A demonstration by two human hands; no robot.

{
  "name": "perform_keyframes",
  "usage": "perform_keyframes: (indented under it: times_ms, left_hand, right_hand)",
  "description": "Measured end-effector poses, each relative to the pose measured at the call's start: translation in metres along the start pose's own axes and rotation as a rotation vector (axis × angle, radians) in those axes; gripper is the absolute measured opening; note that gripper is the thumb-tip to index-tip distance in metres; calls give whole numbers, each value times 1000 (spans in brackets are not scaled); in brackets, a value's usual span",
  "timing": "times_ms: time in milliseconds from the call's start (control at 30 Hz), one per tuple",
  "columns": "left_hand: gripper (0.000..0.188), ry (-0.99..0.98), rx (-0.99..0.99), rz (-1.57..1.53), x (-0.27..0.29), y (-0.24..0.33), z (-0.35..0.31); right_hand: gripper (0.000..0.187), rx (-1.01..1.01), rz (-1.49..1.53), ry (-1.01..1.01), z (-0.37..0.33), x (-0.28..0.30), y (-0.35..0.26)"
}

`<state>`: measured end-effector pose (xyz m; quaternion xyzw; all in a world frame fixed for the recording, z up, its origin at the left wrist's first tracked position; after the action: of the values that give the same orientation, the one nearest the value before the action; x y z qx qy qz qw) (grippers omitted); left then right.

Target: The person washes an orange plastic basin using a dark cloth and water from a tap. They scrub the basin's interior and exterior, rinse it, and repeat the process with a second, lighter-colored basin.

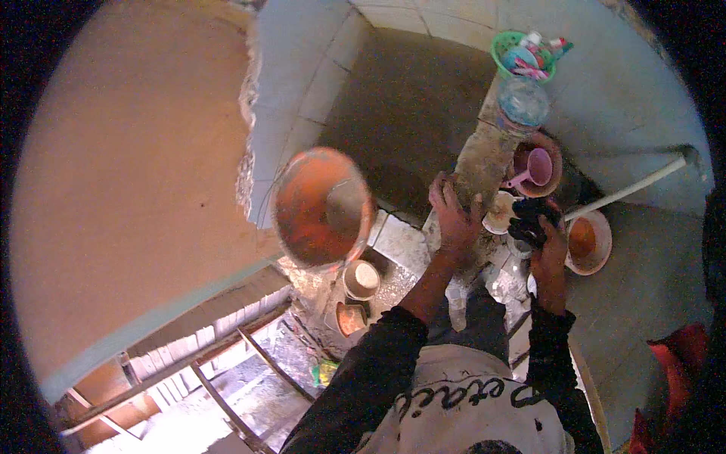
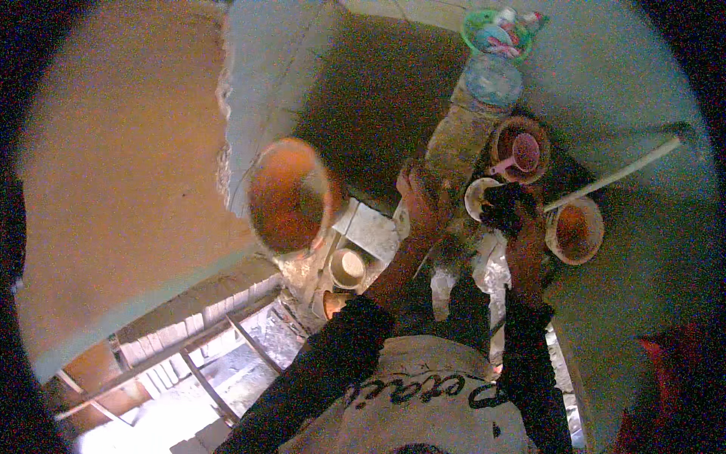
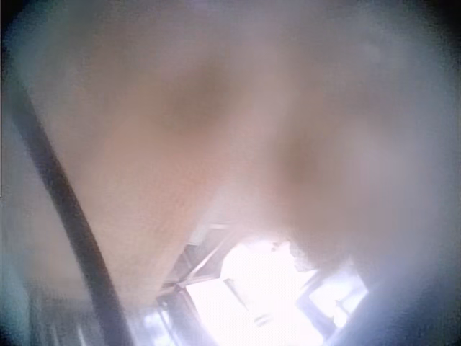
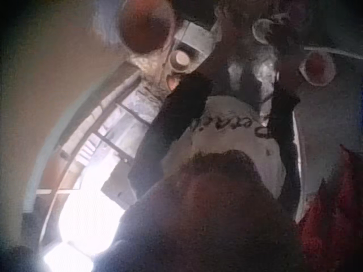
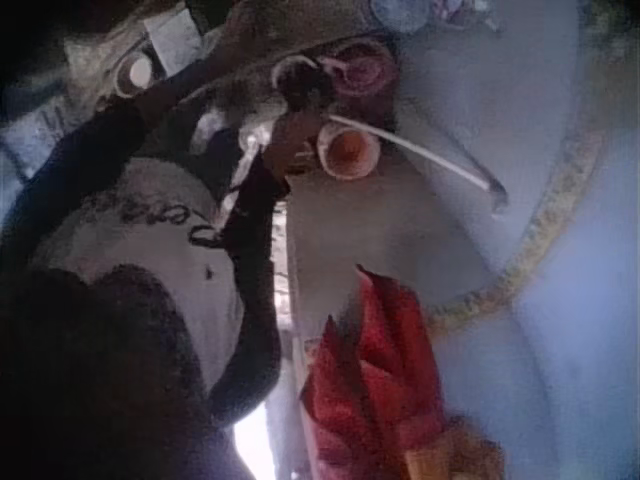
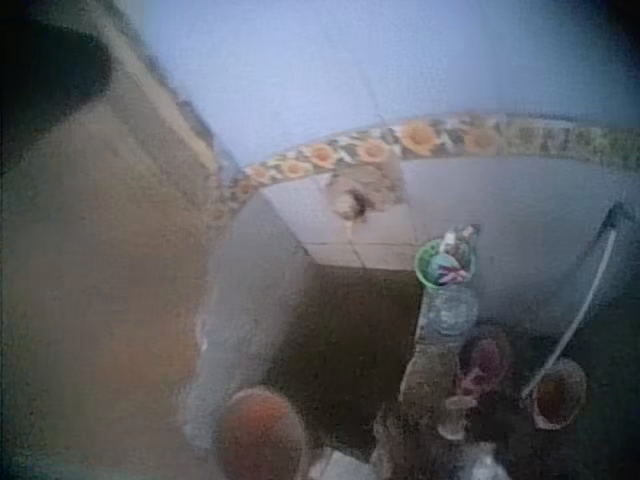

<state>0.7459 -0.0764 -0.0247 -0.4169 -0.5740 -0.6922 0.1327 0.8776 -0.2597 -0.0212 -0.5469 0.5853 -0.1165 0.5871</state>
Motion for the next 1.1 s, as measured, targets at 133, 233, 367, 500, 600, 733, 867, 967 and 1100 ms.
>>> perform_keyframes:
  times_ms: [133,233,367,500,600,733,867,967,1100]
  left_hand:
    - [69,-75,-172,-93,101,39,-14]
    - [71,-8,-240,97,203,43,-20]
    - [81,-55,-151,291,268,-5,-15]
    - [74,-220,-175,546,269,-44,-19]
    - [54,-181,-181,532,242,-73,-18]
    - [25,-115,-100,640,243,-84,-1]
    - [23,-61,-57,450,269,-52,44]
    - [32,42,-61,43,272,-33,77]
    - [38,-67,104,-489,252,-30,126]
  right_hand:
    - [40,58,-133,76,-16,-41,31]
    - [41,248,-270,-32,-41,-83,31]
    - [42,269,-446,-57,-73,-103,58]
    - [38,165,-244,87,-92,-159,60]
    - [35,210,-300,80,-80,-182,60]
    - [33,128,-127,88,-77,-213,54]
    - [35,185,-250,122,-47,-171,69]
    - [35,261,-322,175,-29,-141,85]
    - [38,94,-210,125,-28,-152,83]
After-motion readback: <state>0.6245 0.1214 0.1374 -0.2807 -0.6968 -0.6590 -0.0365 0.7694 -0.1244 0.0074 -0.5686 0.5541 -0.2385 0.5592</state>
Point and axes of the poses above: each hand's wrist, its own z-axis towards the middle knuckle, its own x-axis out of the back of the hand, y = z × x, the point moved 6 cm from there along z, towards the middle knuckle, and after that the axes turned 15 degrees about x, right-handed, at the moved point
